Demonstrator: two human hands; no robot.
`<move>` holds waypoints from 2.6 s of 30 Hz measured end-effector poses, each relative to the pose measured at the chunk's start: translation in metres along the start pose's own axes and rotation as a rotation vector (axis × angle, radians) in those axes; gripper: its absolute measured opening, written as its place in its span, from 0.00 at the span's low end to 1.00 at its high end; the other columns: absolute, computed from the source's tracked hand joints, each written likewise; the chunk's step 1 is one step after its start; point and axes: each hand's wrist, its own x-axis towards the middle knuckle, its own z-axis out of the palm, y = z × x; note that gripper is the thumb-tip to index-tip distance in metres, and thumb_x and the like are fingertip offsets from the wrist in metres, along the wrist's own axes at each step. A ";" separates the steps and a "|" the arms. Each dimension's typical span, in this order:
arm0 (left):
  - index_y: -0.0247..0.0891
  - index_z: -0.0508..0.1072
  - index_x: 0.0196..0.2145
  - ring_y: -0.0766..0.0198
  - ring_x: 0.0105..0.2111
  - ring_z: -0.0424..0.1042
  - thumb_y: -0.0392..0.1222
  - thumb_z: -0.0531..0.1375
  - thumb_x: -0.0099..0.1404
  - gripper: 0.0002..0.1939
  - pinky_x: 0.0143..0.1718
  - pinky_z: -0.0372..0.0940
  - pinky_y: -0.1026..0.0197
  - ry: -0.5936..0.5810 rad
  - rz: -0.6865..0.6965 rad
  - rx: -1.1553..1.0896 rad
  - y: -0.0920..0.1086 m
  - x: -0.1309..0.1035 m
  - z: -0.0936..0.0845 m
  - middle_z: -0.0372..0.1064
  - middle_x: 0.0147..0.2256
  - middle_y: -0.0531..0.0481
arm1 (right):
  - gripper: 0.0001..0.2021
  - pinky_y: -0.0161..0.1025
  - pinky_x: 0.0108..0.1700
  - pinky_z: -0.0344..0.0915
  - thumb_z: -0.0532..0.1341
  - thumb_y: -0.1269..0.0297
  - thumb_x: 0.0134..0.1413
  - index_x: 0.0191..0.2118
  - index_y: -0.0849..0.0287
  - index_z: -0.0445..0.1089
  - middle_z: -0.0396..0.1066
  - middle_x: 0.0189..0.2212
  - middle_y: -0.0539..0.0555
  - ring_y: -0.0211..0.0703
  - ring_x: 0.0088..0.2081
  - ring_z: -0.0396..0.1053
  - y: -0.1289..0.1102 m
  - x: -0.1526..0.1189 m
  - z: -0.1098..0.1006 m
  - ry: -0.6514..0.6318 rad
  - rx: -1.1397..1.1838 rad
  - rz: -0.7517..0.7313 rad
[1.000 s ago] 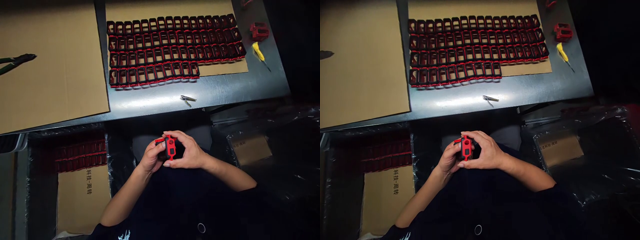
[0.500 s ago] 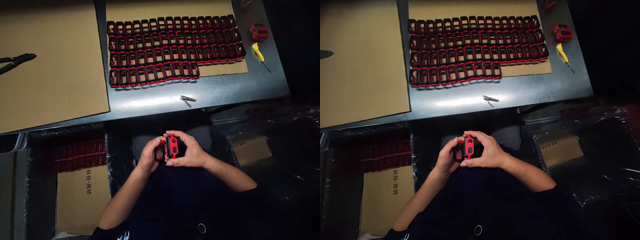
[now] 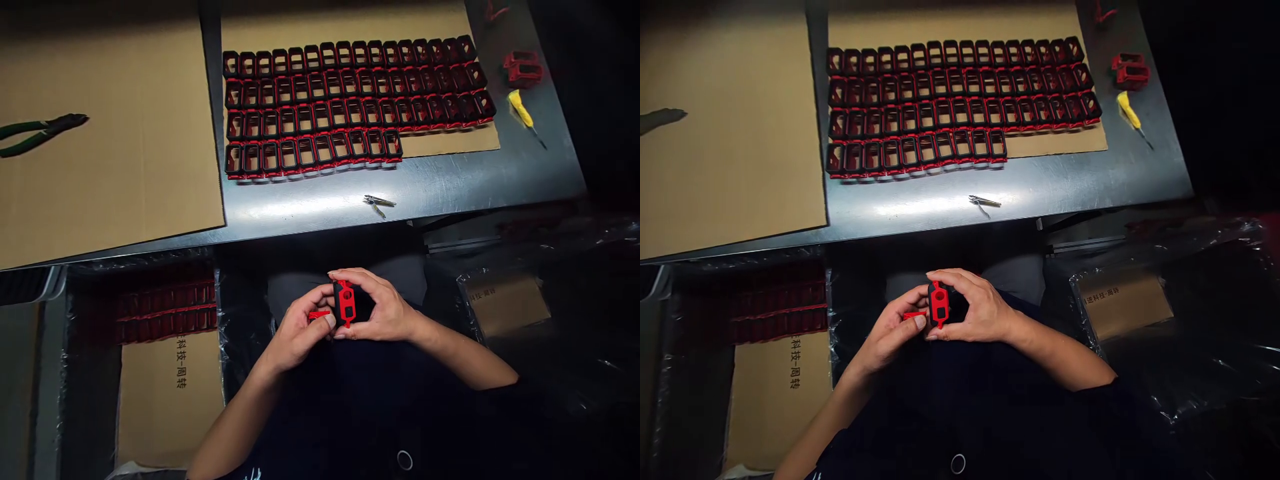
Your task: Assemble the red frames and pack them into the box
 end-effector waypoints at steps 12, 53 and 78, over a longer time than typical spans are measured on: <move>0.35 0.70 0.52 0.70 0.25 0.61 0.60 0.69 0.58 0.33 0.28 0.56 0.66 -0.001 -0.146 0.004 -0.004 0.006 0.002 0.67 0.28 0.53 | 0.41 0.57 0.68 0.60 0.76 0.49 0.43 0.63 0.54 0.64 0.76 0.53 0.59 0.53 0.54 0.75 0.003 -0.002 0.000 0.026 -0.034 0.000; 0.37 0.73 0.54 0.61 0.37 0.73 0.49 0.68 0.62 0.25 0.41 0.67 0.61 0.058 -0.031 0.187 0.004 0.005 0.002 0.76 0.38 0.47 | 0.41 0.53 0.61 0.68 0.74 0.54 0.47 0.66 0.55 0.61 0.69 0.60 0.63 0.55 0.60 0.69 0.002 -0.006 -0.013 -0.005 0.046 -0.040; 0.43 0.73 0.55 0.57 0.46 0.76 0.34 0.60 0.65 0.20 0.44 0.74 0.56 0.187 0.489 0.896 -0.002 0.009 0.004 0.71 0.49 0.42 | 0.14 0.32 0.25 0.57 0.73 0.55 0.49 0.36 0.61 0.81 0.63 0.20 0.45 0.32 0.22 0.57 -0.019 -0.008 -0.019 -0.016 0.541 0.509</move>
